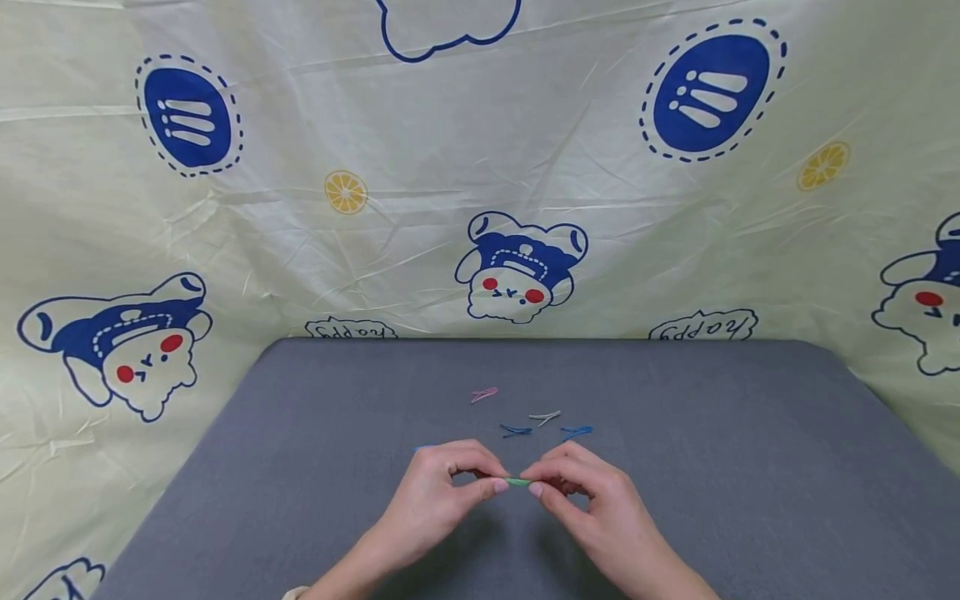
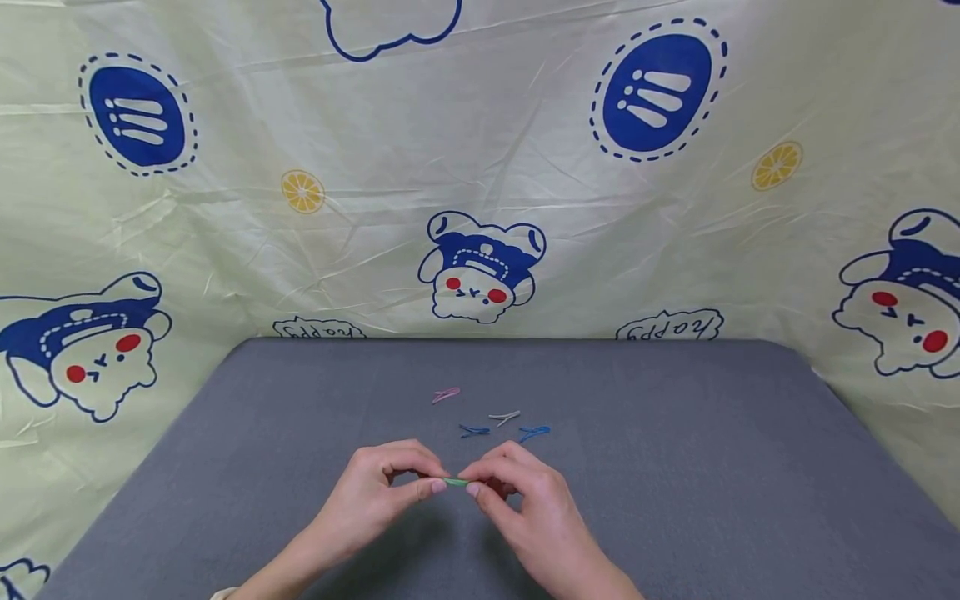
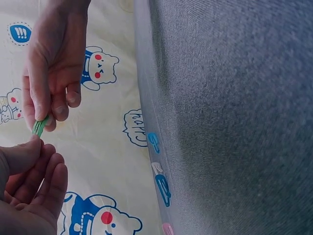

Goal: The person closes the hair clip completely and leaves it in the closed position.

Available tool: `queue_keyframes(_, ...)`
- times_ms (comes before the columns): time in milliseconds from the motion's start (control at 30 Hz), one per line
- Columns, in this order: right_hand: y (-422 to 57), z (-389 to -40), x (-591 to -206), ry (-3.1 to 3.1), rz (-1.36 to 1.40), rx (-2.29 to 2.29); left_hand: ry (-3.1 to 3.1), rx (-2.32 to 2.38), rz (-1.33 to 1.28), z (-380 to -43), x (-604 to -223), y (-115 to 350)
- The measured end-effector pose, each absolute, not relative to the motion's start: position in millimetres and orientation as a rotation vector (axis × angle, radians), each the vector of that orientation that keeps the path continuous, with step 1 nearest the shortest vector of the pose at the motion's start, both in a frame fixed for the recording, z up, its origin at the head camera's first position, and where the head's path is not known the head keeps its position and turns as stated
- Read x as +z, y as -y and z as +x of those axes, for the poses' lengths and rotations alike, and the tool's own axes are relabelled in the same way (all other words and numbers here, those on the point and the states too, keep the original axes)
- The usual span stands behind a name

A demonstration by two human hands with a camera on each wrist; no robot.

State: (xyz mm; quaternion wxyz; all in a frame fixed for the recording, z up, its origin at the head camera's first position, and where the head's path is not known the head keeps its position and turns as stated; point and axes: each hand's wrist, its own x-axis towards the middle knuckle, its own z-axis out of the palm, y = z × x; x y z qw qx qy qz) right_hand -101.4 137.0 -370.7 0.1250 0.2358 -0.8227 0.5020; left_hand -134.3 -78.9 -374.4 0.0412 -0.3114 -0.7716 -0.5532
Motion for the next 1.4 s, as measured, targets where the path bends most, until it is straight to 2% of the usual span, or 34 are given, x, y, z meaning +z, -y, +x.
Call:
queue_keyframes(533,-136.6,-104.6,-376.4,2.383,0.614,1.714,2.307,-1.682,-0.97,-132.7,-374.6,77.2)
queue_keyframes(1400,-134.8,-103.8,-380.2,2.345,0.562,1.678,2.247,-1.619,-0.905,-126.8,-379.3,70.6)
